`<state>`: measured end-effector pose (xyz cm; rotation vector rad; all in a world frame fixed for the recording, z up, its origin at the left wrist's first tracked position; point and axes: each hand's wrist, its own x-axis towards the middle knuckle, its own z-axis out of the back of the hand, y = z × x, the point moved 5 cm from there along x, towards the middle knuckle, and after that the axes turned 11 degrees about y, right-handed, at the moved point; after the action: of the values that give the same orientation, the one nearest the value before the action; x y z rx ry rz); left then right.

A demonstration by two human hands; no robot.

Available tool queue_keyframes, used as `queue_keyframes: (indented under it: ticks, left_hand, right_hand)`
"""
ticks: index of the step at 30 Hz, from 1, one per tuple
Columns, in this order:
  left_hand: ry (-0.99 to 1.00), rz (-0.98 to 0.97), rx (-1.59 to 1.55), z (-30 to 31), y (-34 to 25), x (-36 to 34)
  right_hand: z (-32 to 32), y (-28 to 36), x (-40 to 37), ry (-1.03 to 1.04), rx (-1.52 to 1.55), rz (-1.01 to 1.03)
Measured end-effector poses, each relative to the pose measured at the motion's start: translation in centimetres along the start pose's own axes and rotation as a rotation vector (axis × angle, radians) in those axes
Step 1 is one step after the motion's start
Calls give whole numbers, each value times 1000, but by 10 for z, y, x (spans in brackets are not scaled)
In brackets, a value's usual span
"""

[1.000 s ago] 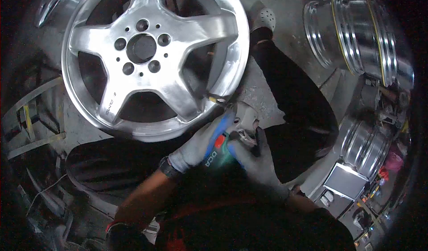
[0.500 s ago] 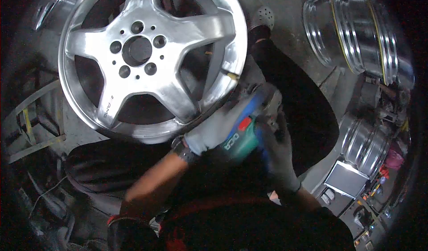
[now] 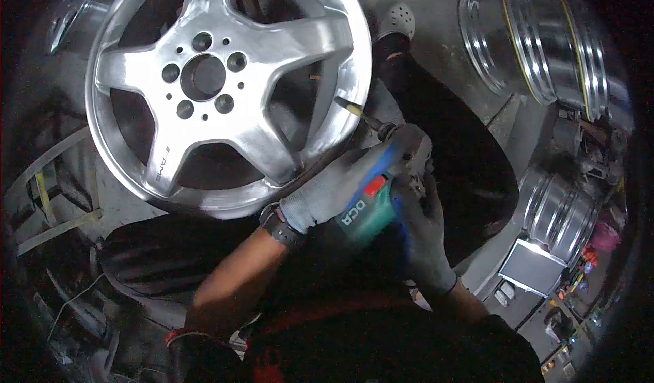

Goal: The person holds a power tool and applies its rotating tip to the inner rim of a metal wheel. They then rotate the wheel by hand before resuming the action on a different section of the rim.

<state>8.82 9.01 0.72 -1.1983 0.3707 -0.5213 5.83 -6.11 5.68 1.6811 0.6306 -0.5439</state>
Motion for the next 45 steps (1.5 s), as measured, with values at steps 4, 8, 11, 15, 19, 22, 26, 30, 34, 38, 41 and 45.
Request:
queue_keyframes:
  ticks: [4,8,11,15,19,22,26,30,34,38,41,45]
  left_hand:
    - [-25,-21,-76,-15,5,-17]
    - [80,151,-203,-45,24,-59]
    - [101,241,-516,-47,26,-68]
    - [185,282,-421,-41,24,-60]
    - [136,134,-166,-28,12,-40]
    - [119,138,-324,-37,17,-52]
    - [44,161,-466,-36,11,-64]
    - [106,245,-413,-32,18,-56]
    - [42,139,-282,-28,17,-52]
    - [-22,184,-476,-41,25,-70]
    - [-49,98,-393,-36,23,-69]
    - [-4,163,-352,-33,25,-62]
  right_hand:
    - [5,-20,-7,36,-14,-23]
    - [-6,-36,-23,128,-86,-98]
    - [-13,-46,-34,129,-27,-133]
    - [-14,-36,-30,106,52,-157]
    - [0,-35,-22,233,-347,107]
    - [-6,-34,-27,152,-88,32]
    - [-15,-37,-29,174,-124,-73]
    - [-19,-23,-26,139,-95,-72]
    - [-20,-21,-21,76,-206,-67]
    - [-29,-27,-24,134,-153,-71]
    - [-30,-22,-20,126,-174,-71]
    - [-34,-14,-18,103,-125,-70]
